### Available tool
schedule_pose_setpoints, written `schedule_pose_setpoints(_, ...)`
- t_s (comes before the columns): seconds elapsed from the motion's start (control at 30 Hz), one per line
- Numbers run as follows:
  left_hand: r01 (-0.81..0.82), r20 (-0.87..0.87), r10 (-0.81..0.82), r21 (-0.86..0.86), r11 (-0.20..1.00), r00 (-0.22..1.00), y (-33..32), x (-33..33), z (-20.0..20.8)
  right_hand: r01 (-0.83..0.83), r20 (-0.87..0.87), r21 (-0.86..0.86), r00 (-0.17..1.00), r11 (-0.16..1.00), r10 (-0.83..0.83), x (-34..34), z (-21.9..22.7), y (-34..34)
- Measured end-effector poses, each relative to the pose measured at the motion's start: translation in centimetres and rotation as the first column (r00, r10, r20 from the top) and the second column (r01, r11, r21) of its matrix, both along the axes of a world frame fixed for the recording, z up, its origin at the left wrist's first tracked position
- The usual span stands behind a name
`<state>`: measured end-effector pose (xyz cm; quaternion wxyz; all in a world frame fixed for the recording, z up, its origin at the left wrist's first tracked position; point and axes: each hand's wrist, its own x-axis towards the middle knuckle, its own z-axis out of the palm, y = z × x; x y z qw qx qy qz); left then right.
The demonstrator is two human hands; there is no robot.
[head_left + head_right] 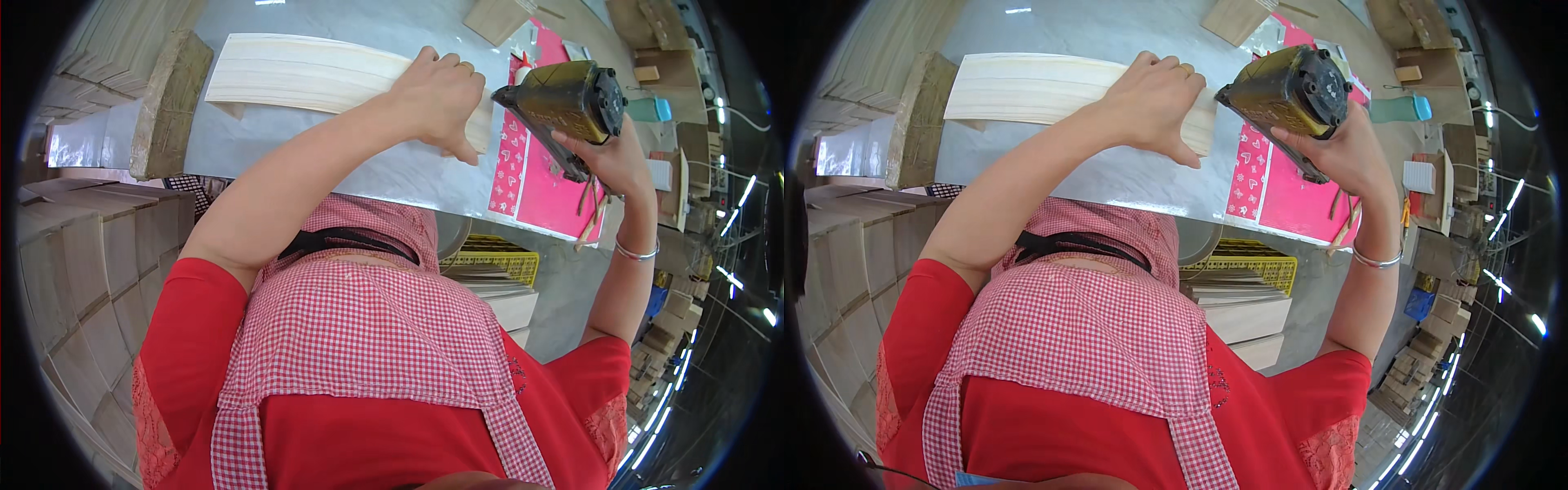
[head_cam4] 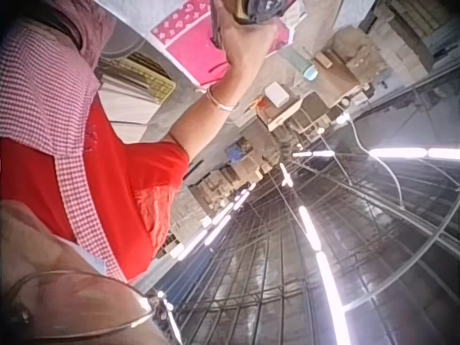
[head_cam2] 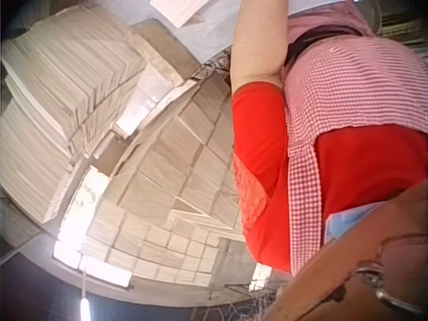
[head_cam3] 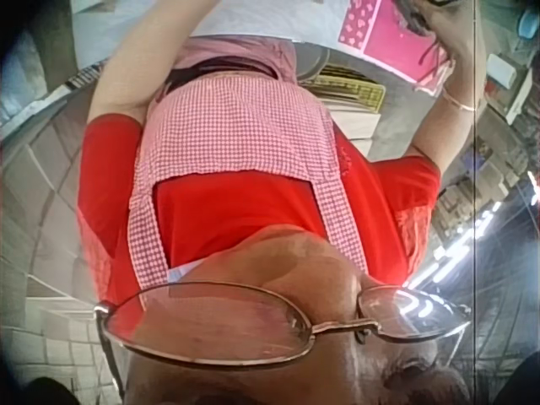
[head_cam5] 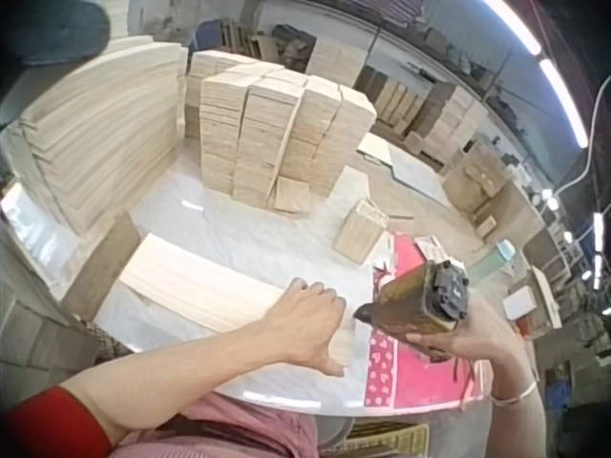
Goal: Assembling wooden boxes by applying glue to components and securing them with a pneumatic nail gun.
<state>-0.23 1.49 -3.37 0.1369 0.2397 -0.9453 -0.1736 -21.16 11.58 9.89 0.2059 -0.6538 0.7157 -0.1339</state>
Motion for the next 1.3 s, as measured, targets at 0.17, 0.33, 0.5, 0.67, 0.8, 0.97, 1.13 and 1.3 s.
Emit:
schedule_pose_setpoints(0.17,0.007,-0.015,-0.007,-0.005,1.000,1.000,0.0,0.0,-0.1,-0.005,-0.023,0.045,1.000,0.999,0.006,0.2,0.4,-0.3)
schedule_pose_setpoints(0.33,0.012,-0.019,-0.012,0.004,1.000,1.000,0.0,0.1,0.1,-0.102,-0.035,0.021,0.994,0.995,0.103,0.1,0.5,-0.7)
schedule_pose_setpoints(0.5,0.052,-0.007,-0.052,-0.010,0.999,0.999,-0.3,0.4,0.3,0.024,0.005,-0.010,1.000,1.000,-0.024,-0.3,0.0,0.6)
schedule_pose_setpoints(0.67,-0.039,-0.029,0.040,0.016,0.999,0.999,-3.2,5.0,1.6,0.386,0.107,-0.045,0.919,0.921,-0.380,-4.8,-2.8,7.4)
schedule_pose_setpoints(0.8,-0.113,-0.044,0.111,-0.049,0.992,0.993,-5.0,10.6,1.9,0.400,-0.214,-0.163,0.878,0.902,-0.428,-6.9,-8.2,11.8)
schedule_pose_setpoints(0.97,-0.067,-0.002,0.069,0.184,0.981,0.998,-1.7,9.7,3.4,0.399,-0.354,-0.338,0.786,0.852,-0.508,-9.3,-16.8,14.2)
schedule_pose_setpoints(1.13,-0.060,-0.172,0.016,-0.257,0.965,0.985,1.5,8.6,-1.2,0.573,-0.490,-0.236,0.627,0.785,-0.605,-8.7,-19.8,12.5)
schedule_pose_setpoints(1.3,-0.121,-0.244,0.039,-0.329,0.936,0.969,2.2,8.9,-6.2,0.313,-0.540,-0.524,0.597,0.792,-0.594,-7.7,-17.6,9.0)
